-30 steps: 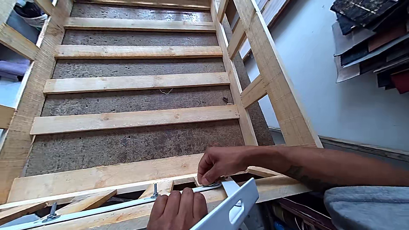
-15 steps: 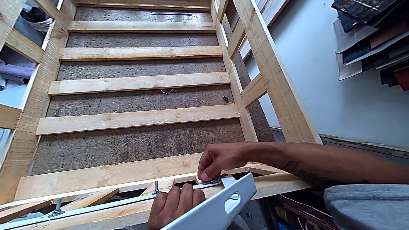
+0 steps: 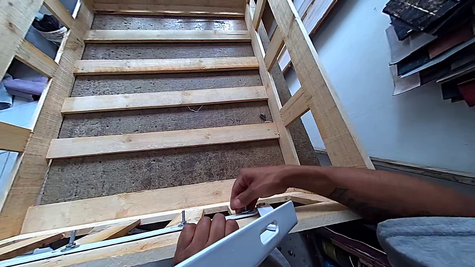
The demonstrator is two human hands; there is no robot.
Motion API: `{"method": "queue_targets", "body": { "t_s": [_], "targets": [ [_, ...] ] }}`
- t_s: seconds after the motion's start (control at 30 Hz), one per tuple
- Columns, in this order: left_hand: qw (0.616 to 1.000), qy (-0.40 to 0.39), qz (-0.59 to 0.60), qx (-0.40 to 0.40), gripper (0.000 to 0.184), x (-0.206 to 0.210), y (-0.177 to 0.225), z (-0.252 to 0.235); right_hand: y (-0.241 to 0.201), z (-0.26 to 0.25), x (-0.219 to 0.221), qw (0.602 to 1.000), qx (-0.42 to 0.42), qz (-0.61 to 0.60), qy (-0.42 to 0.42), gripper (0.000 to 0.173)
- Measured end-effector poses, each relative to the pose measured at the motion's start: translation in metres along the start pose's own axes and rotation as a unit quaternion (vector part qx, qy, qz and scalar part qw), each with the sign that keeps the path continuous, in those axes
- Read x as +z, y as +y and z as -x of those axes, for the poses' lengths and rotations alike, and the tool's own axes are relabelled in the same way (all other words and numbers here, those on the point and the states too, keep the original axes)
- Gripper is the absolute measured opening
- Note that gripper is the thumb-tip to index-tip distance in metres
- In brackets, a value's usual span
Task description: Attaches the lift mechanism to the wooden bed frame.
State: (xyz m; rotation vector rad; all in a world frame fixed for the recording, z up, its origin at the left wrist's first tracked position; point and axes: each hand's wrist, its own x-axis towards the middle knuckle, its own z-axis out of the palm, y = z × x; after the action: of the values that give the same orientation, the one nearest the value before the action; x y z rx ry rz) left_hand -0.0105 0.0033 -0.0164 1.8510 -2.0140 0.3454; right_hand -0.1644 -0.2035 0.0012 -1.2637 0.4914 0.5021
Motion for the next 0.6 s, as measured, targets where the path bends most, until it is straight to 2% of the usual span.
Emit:
{"method": "queue_targets", "body": {
  "t_s": [0.03, 0.1, 0.17, 0.2, 0.23, 0.27, 0.3, 0.37, 0.4, 0.43, 0.5, 0.6],
  "targets": [
    [1.0, 0.011, -0.009, 0.001, 0.038, 0.005, -0.001, 0.004, 0.001, 0.002, -0.005, 1.0, 0.001, -0.021, -0.015, 0.018],
    [1.0, 0.024, -0.019, -0.001, 0.039, 0.009, -0.003, 0.007, 0.004, 0.003, -0.009, 0.997, 0.013, -0.064, -0.026, 0.03],
    [1.0, 0.019, -0.024, -0.005, 0.041, 0.007, -0.001, 0.004, -0.001, 0.001, -0.001, 0.997, 0.037, -0.067, 0.01, 0.023],
    [0.999, 0.021, -0.025, -0.005, 0.04, 0.007, 0.0, 0.004, -0.004, 0.001, 0.002, 0.998, 0.044, -0.052, 0.019, 0.029],
    [0.999, 0.024, -0.025, -0.003, 0.04, 0.008, 0.0, 0.004, -0.002, 0.0, 0.002, 0.998, 0.036, -0.044, 0.015, 0.029],
    [0.999, 0.024, -0.028, -0.003, 0.039, 0.007, 0.0, 0.004, 0.001, 0.001, -0.002, 0.999, 0.022, -0.047, -0.001, 0.022],
    [0.999, 0.028, -0.027, -0.003, 0.038, 0.007, 0.0, 0.004, 0.003, 0.002, -0.006, 0.998, 0.016, -0.061, -0.017, 0.022],
    [1.0, 0.022, -0.019, -0.004, 0.037, 0.005, 0.0, 0.003, 0.003, 0.003, -0.011, 0.996, 0.016, -0.085, -0.033, 0.032],
    [1.0, 0.015, -0.011, -0.003, 0.039, 0.005, -0.001, 0.004, 0.001, 0.002, -0.009, 0.995, 0.022, -0.091, -0.023, 0.027],
    [1.0, 0.015, -0.006, -0.002, 0.039, 0.005, -0.001, 0.004, -0.001, 0.0, -0.005, 0.996, 0.031, -0.088, -0.007, 0.025],
    [1.0, 0.008, -0.001, -0.005, 0.038, 0.003, 0.0, 0.001, -0.003, -0.002, -0.002, 0.998, 0.042, -0.053, 0.004, 0.031],
    [1.0, -0.008, -0.008, -0.016, 0.035, -0.006, 0.002, -0.007, -0.004, -0.003, -0.009, 0.999, 0.026, -0.002, -0.026, 0.018]
  ]
}}
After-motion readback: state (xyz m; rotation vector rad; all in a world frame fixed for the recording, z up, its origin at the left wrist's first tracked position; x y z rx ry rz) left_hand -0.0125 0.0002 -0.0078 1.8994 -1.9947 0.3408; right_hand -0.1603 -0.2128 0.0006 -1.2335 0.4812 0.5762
